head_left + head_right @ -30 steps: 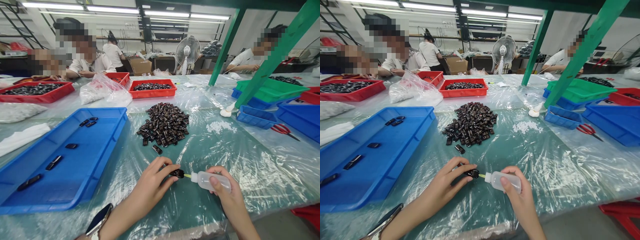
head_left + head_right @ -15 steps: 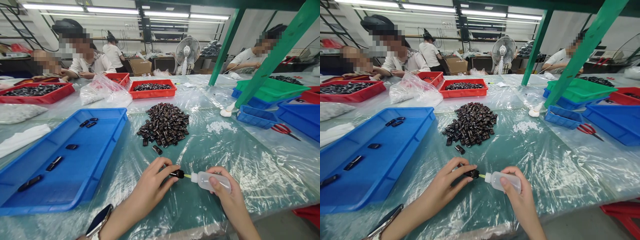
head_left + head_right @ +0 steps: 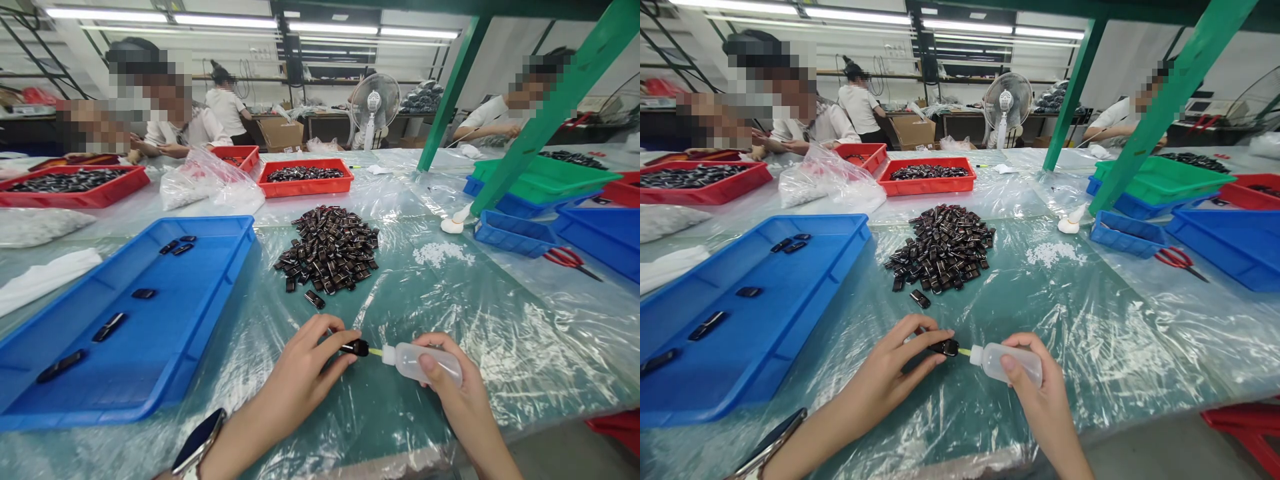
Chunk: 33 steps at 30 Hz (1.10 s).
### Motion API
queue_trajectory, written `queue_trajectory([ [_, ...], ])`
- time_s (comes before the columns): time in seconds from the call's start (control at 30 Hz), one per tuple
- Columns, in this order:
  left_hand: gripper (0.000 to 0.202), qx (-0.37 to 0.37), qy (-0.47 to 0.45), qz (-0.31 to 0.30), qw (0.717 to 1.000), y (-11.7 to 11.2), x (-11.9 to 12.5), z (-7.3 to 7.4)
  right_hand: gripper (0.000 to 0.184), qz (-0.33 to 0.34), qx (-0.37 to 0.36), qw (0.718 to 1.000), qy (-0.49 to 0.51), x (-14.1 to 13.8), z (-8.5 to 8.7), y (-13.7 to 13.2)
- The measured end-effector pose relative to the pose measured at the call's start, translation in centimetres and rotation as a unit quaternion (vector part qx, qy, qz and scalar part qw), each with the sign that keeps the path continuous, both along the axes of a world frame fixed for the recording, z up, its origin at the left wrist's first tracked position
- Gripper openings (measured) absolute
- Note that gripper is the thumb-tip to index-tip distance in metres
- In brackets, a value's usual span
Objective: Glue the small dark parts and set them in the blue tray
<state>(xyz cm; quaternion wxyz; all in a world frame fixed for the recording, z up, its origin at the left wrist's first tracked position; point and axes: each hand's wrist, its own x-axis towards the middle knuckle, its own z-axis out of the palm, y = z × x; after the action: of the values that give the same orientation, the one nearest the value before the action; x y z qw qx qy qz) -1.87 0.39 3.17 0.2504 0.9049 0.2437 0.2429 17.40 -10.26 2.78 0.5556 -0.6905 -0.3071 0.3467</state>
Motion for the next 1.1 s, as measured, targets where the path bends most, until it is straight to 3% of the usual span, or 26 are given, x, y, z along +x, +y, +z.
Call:
queue_trajectory([
  [0.9, 0.027, 0.003, 0.002, 0.006, 1.0, -0.03, 0.14, -0.07, 0.056, -0.018, 0.03, 0.999, 0.011, -0.2, -0.32, -0.14],
  [1.1, 0.029, -0.043, 0.011, 0.026, 0.999, 0.18, -0.22, -0.4, 0.057, -0.031, 0.037, 0.999, 0.014, -0.02, -0.86, 0.14],
])
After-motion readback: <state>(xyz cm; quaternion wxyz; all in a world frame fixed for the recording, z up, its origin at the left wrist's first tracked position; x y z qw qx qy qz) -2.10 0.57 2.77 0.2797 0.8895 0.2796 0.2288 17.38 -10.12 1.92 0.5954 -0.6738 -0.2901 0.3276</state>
